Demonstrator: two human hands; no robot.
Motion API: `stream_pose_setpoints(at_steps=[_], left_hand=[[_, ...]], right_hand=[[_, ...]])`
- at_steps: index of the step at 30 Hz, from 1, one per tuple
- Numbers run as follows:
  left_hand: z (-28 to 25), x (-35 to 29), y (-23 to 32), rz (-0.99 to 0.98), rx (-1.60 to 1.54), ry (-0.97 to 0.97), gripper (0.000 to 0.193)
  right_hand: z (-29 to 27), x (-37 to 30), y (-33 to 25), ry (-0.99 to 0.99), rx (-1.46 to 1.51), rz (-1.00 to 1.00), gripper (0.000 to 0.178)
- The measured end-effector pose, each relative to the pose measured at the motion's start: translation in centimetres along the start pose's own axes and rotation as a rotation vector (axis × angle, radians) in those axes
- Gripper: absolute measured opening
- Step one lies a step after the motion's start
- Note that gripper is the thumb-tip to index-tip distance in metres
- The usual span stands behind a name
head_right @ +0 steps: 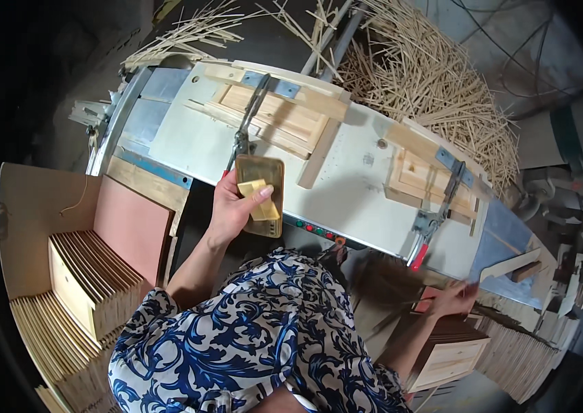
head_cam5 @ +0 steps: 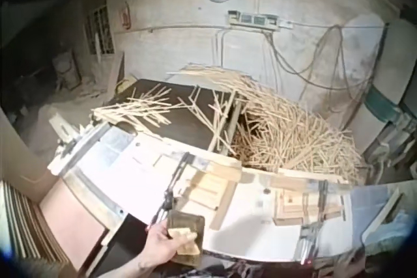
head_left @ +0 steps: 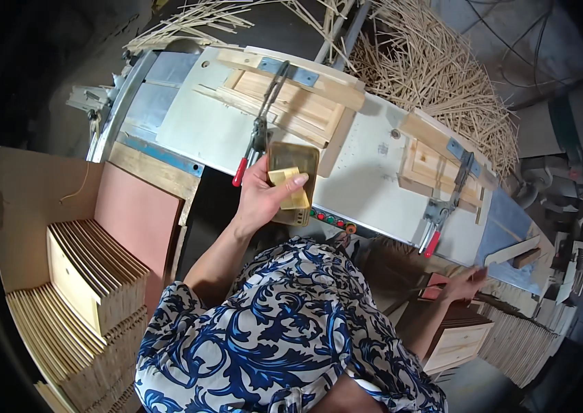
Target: The recorder is assembling small wooden boxes or frames using a jig and hand tools.
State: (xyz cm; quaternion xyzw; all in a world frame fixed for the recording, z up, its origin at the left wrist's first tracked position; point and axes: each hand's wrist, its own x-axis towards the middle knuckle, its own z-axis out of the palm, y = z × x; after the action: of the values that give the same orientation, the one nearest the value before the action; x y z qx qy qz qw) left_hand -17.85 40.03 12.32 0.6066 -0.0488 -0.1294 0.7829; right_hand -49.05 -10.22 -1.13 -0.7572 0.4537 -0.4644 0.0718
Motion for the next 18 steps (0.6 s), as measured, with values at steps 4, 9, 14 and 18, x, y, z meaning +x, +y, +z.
stream_pose_setpoints(at_steps=[4, 9, 14, 18], left_hand=[[-3.6, 0.2, -1.9, 0.080, 0.018, -0.105, 0.048], [-7.2, 0.3, -0.4, -0.111, -0.245, -0.215, 0.071], [-9.6, -4.4, -1.0, 0.030, -0.056, -0.167, 0.078], [-11.9, -10.3, -6.9, -0.393, 0.043, -0.113, 0.064]], right_hand=[[0.9, -1.9, -21.4, -0.418, 0.469, -0.129, 0.028], [4.5, -7.4, -31.6, -0.868, 0.488, -0.450, 0.015], [6.3, -10.4, -32.3, -1.209, 0.581, -0.493, 0.010], [7.4, -10.4, -31.3, -1.434, 0.558, -0.529, 0.010]])
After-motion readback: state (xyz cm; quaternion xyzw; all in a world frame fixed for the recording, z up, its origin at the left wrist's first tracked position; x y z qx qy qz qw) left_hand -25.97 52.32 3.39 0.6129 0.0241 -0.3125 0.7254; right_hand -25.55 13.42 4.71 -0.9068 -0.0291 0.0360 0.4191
